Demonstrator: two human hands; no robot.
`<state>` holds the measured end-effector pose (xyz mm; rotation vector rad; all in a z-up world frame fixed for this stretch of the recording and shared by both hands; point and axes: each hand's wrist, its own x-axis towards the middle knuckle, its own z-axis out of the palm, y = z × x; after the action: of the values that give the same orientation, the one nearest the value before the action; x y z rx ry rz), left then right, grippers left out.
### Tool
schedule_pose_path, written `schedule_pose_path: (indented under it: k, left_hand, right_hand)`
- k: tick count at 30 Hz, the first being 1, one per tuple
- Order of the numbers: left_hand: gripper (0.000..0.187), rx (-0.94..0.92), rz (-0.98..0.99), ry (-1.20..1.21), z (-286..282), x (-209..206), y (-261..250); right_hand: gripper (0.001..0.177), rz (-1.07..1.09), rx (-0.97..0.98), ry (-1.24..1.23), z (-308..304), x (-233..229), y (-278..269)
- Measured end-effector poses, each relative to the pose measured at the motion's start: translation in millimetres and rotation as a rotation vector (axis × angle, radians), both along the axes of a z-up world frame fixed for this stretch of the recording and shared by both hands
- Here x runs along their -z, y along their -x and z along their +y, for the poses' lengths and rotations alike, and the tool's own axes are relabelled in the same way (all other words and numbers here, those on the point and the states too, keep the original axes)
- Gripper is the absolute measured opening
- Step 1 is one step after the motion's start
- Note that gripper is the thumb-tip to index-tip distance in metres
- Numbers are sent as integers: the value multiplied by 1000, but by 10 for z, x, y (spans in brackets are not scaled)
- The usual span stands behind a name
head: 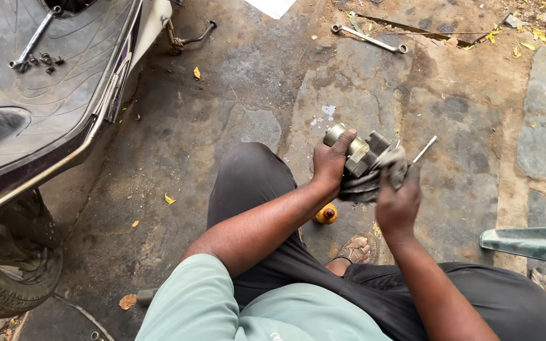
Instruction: The recorder is disassembling, cleaning, and repairing a motorcycle starter motor using hand tools.
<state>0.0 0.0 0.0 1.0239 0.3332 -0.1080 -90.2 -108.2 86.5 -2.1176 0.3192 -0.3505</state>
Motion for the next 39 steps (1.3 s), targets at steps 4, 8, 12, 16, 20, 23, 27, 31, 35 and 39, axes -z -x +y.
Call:
schedule_pose_path:
  k: [4, 8, 12, 16, 20, 23, 27, 31, 35, 39]
  left_hand:
    - [47, 27, 1, -363, 139, -149, 1]
    - [42, 58, 28, -129, 182, -45, -92]
    - [33, 58, 169, 314, 218, -204, -55]
    - [35, 116, 205, 242, 88, -15, -39]
    - [38, 69, 22, -64, 12, 254, -37]
    - [40, 0, -153, -314, 84, 161, -65]
    - [49, -77, -180, -232, 124, -97, -7]
    - [43, 19, -8, 160, 174, -46, -79]
    - [44, 118, 152, 52, 136, -20, -39]
    - [51, 112, -16, -267, 68, 418, -52]
  right_hand:
    - [26, 134, 68, -450, -277, 375, -45]
    - [30, 160, 8, -713, -100, 54, 25]
    - [58, -279, -232, 566, 67, -180, 75]
    - [47, -327, -196, 579, -68, 129, 72]
    - [39, -123, -40, -92, -213, 662, 26]
    - [43, -5, 16, -617, -303, 784, -8]
    - [52, 224, -41, -549, -429, 758, 29]
    - [40, -135, -87, 415, 7, 184, 72]
    - [33, -214, -109, 354, -79, 446, 41]
    - [43, 122, 169, -798, -229, 765, -57]
